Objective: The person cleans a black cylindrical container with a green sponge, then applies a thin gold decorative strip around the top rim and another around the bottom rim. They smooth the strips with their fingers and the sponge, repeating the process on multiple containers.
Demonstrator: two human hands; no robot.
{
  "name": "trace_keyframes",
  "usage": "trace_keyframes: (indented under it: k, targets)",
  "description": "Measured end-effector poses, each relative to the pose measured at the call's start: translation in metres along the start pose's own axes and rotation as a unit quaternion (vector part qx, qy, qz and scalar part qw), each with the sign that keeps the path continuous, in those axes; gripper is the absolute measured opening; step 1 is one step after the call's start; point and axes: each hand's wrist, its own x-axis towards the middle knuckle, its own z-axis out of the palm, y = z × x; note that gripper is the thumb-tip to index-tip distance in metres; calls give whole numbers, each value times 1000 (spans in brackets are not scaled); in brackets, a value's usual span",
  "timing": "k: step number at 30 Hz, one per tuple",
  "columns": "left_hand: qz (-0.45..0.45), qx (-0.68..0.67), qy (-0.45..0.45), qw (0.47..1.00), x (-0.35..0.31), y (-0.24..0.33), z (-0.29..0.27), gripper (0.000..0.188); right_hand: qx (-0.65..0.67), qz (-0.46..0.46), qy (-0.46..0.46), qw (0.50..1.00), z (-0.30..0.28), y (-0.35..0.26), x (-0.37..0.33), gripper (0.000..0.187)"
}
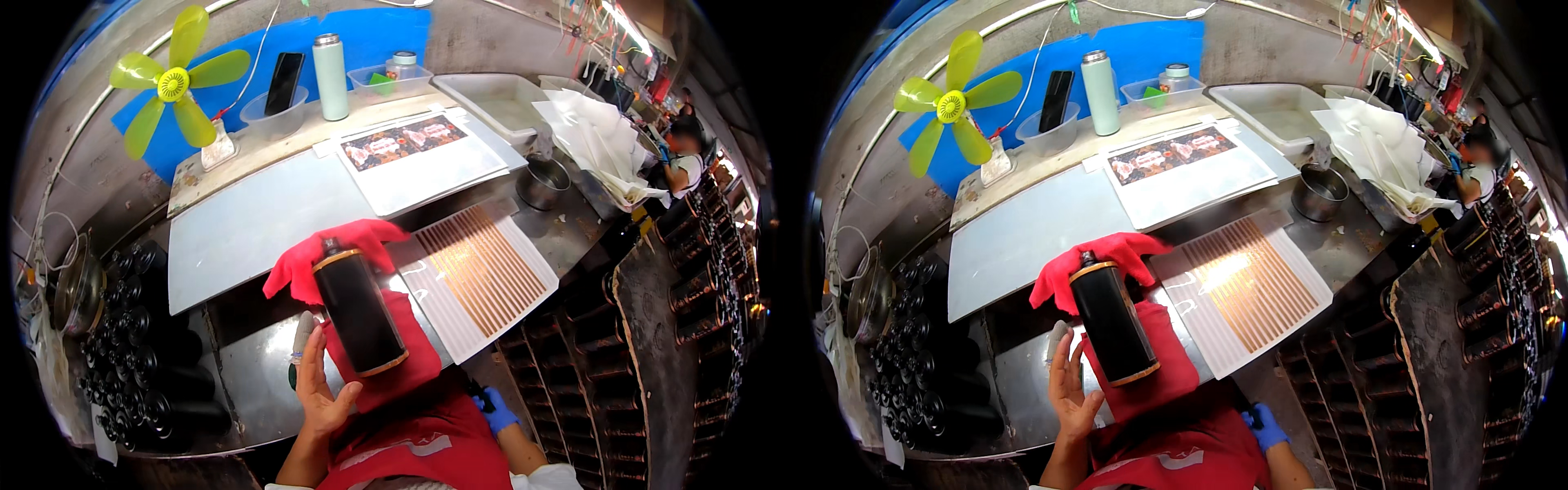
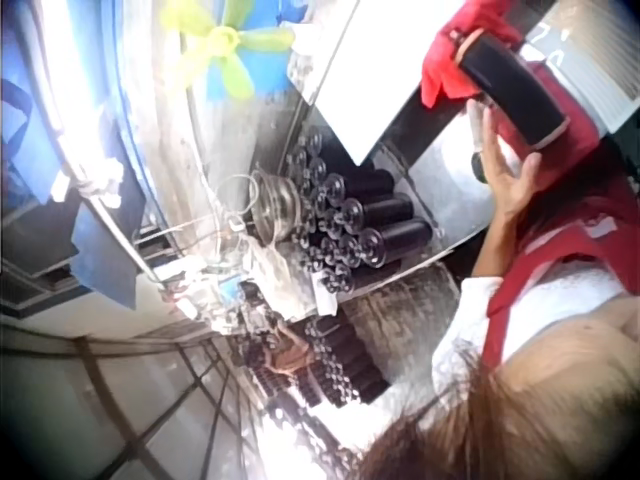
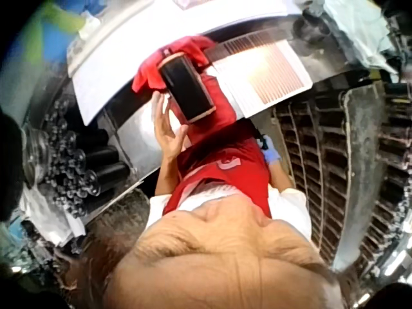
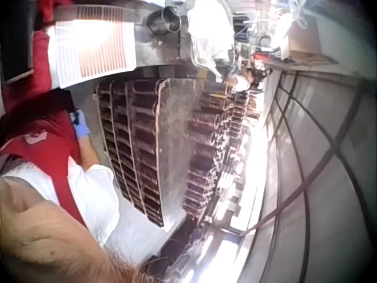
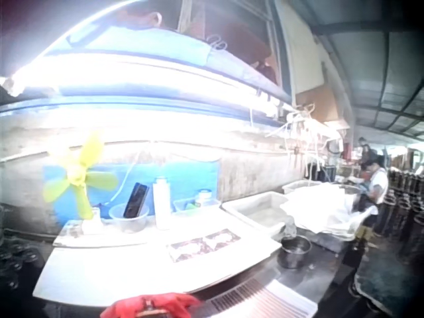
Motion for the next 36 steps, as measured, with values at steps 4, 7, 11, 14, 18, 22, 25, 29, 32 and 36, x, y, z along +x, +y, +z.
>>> trace_keyframes:
  k: [4, 7, 11, 14, 18, 22, 25, 29, 32, 36]
  targets:
    - [22, -16, -29, 999, 12, -5, 2, 84, 94, 34, 1, 995, 14, 2, -40, 20]
    - [24, -29, -45, 998, 16, -8, 5, 85, 69, -58, 78, 993, 62, -3, -37, 16]
    - [48, 67, -90, 993, 19, -2, 8, 91, 45, -65, -34, 996, 48, -30, 29, 11]
    - [13, 190, -108, 976, 12, 3, 6, 101, 302, -8, -94, 949, 12, -43, 25, 6]
    - [51, 299, -159, 940, 26, 11, 27, 101, -99, -271, 129, 949, 94, -61, -95, 27]
    - [44, 332, -165, 928, 27, 15, 36, 97, -298, -384, -53, 872, 233, -60, -179, 45]
    - [49, 364, -155, 917, 25, 20, 44, 94, -457, -430, -120, 770, 306, -34, -187, 43]
    - [14, 414, -151, 898, 25, 18, 53, 94, -515, -442, -199, 707, 345, -14, -172, 38]
    - [32, 460, -158, 873, 29, 17, 57, 94, -446, -386, -165, 790, 322, -24, -147, 37]
    - [29, 458, -144, 877, 28, 11, 55, 95, -421, -344, -139, 828, 309, -30, -136, 33]
